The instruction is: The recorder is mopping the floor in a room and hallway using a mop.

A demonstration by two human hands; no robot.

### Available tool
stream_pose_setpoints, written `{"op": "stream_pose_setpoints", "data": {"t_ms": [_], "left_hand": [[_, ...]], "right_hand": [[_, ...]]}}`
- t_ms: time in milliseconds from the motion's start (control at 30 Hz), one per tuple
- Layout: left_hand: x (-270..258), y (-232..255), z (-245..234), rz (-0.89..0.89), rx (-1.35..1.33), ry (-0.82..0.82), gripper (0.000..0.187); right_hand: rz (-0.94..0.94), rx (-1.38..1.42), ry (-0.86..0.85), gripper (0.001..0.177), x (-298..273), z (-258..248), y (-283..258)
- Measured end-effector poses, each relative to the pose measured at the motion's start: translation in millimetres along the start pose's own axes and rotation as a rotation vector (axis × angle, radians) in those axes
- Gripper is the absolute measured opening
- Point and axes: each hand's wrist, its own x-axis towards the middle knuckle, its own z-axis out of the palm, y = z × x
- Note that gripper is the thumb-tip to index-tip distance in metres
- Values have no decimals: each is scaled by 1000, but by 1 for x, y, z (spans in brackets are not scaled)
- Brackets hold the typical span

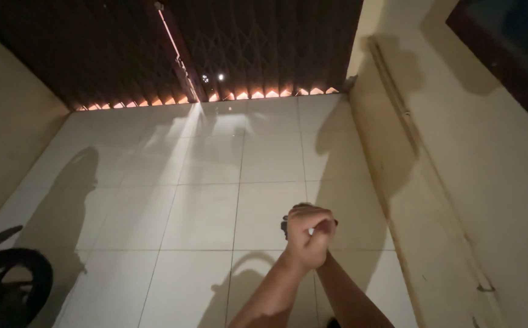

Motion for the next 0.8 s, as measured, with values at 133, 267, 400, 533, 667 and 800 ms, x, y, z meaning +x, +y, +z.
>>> {"op": "stream_pose_setpoints", "data": {"t_ms": [133,267,400,533,667,800], "left_hand": [[10,-43,-4,78,-35,98,12],[17,-112,3,-13,-96,26,14],[48,-205,19,46,-64,43,8],[67,-300,31,-48,111,-3,6],[88,-364,30,-70,210,24,6],[103,-374,5,-398,207,-113,18]], "right_hand": [[105,-141,-81,16,30,-6,37],[214,-283,-173,8,67,-9,78],[-284,-463,-259,17,155,-1,70],[183,-73,-449,14,214,-47,160],[162,-59,-646,8,281,-37,166],[289,-145,-638,8,293,-24,184]]}}
